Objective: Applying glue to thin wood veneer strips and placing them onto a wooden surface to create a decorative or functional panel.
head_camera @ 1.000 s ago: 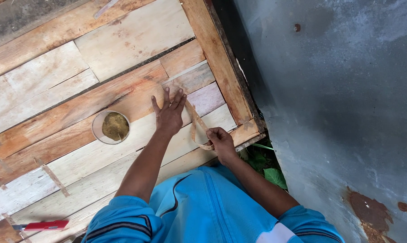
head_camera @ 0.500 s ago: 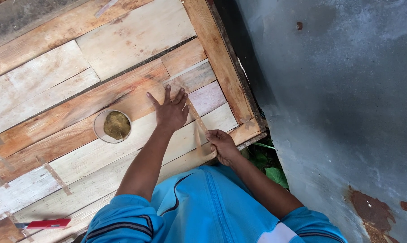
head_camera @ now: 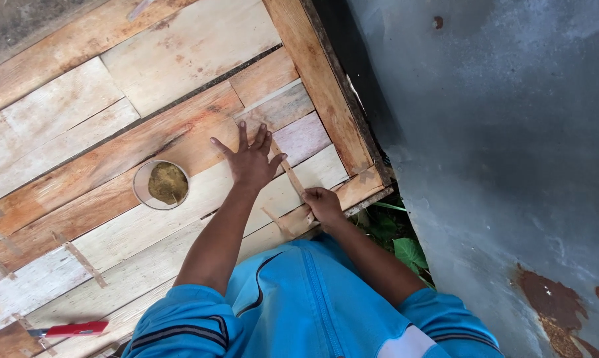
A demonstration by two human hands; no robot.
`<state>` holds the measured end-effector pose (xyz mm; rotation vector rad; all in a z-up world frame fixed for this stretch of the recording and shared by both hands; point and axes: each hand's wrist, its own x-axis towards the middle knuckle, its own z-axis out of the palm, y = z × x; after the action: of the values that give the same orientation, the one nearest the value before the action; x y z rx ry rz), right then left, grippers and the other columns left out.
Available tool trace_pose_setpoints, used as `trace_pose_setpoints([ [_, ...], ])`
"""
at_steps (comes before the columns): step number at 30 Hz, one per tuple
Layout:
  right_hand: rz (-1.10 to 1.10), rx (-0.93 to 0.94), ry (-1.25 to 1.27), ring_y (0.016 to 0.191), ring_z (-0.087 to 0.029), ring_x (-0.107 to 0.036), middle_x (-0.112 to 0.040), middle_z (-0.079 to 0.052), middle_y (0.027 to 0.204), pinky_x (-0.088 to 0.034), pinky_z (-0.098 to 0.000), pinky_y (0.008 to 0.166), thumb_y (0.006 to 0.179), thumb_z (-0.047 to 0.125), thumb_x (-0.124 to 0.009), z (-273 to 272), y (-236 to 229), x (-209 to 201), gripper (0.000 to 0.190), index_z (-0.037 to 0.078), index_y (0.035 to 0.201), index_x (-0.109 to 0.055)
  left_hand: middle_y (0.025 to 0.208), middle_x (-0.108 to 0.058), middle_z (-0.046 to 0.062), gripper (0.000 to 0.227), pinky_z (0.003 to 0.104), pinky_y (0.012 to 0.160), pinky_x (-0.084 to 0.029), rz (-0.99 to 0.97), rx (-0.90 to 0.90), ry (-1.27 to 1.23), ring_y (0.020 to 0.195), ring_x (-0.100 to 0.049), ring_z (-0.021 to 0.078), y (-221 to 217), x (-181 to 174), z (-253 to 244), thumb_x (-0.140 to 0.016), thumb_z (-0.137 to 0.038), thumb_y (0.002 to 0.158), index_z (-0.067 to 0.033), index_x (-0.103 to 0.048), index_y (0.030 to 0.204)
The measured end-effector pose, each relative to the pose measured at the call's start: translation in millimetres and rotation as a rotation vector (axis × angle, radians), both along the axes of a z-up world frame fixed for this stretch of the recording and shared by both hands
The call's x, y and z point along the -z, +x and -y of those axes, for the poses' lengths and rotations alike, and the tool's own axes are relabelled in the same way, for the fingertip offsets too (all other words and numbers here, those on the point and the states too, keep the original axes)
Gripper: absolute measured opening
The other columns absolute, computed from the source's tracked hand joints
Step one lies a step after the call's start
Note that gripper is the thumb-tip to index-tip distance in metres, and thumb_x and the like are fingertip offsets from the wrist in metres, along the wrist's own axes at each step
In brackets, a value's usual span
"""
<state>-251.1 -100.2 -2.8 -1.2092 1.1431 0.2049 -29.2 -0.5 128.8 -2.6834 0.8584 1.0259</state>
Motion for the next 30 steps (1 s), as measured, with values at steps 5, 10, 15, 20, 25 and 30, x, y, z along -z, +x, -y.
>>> trace_pose_setpoints([
  [5,-0.061,-0.051,-0.047,0.057,-0.021,-0.073,-0.07,-0.015,0.077,-0.061,-0.0315,0.045,0.089,0.018,-0.079,4.5,5.1,-7.8,0.027,-0.001,0.108,-0.078,0.174,-0.009,-0.013,0.075,0.087,0.111,0.009,0.005,-0.024,0.025,0.161,0.007,0.0294,-8.1,-0.5,7.2,-0.037,-0.066,0.103,-0.0272,-0.022,0.166],
  [10,-0.102,-0.05,-0.063,0.056,-0.025,-0.073,-0.072,-0.019,0.075,-0.063,-0.0377,0.045,0.087,0.021,-0.079,3.4,12.6,-21.8,0.025,0.003,0.106,-0.08,0.175,-0.002,-0.012,0.078,0.088,0.111,0.007,0.009,-0.023,0.04,0.16,0.011,0.0309,-11.6,13.8,7.4,-0.036,-0.067,0.103,-0.0265,-0.015,0.167],
  [15,-0.169,-0.158,-0.083,0.064,-0.027,-0.075,-0.074,-0.021,0.078,-0.067,-0.0391,0.053,0.089,0.023,-0.074,6.8,25.5,-37.9,0.029,0.0,0.106,-0.079,0.175,0.006,-0.01,0.081,0.092,0.105,0.012,-0.003,-0.023,0.074,0.158,0.018,0.0335,-13.2,20.1,10.5,-0.032,-0.067,0.103,-0.0252,-0.005,0.167],
  [20,-0.166,-0.202,-0.096,0.064,-0.023,-0.075,-0.074,-0.016,0.075,-0.065,-0.0376,0.053,0.091,0.025,-0.072,7.6,18.8,-32.3,0.029,0.001,0.108,-0.078,0.175,0.007,-0.006,0.085,0.089,0.109,0.006,-0.037,-0.03,0.069,0.159,0.016,0.0344,-19.2,11.2,8.7,-0.031,-0.068,0.102,-0.0227,-0.002,0.167],
  [25,-0.146,-0.065,-0.016,0.063,-0.02,-0.073,-0.068,-0.019,0.074,-0.059,-0.0291,0.049,0.089,0.014,-0.071,3.0,28.4,-50.8,0.027,-0.007,0.105,-0.074,0.175,0.009,-0.005,0.089,0.091,0.107,0.007,-0.026,-0.017,0.071,0.158,0.017,0.0356,-18.8,17.6,6.3,-0.033,-0.07,0.1,-0.0219,0.001,0.167],
  [30,-0.108,0.006,0.033,0.062,-0.02,-0.073,-0.065,-0.019,0.074,-0.06,-0.0284,0.05,0.09,0.011,-0.069,3.4,29.0,-52.8,0.027,-0.011,0.105,-0.071,0.176,0.007,-0.002,0.109,0.09,0.106,0.01,-0.059,-0.012,0.026,0.158,0.019,0.0358,-16.4,-2.8,7.2,-0.046,-0.08,0.09,-0.0181,0.0,0.168],
])
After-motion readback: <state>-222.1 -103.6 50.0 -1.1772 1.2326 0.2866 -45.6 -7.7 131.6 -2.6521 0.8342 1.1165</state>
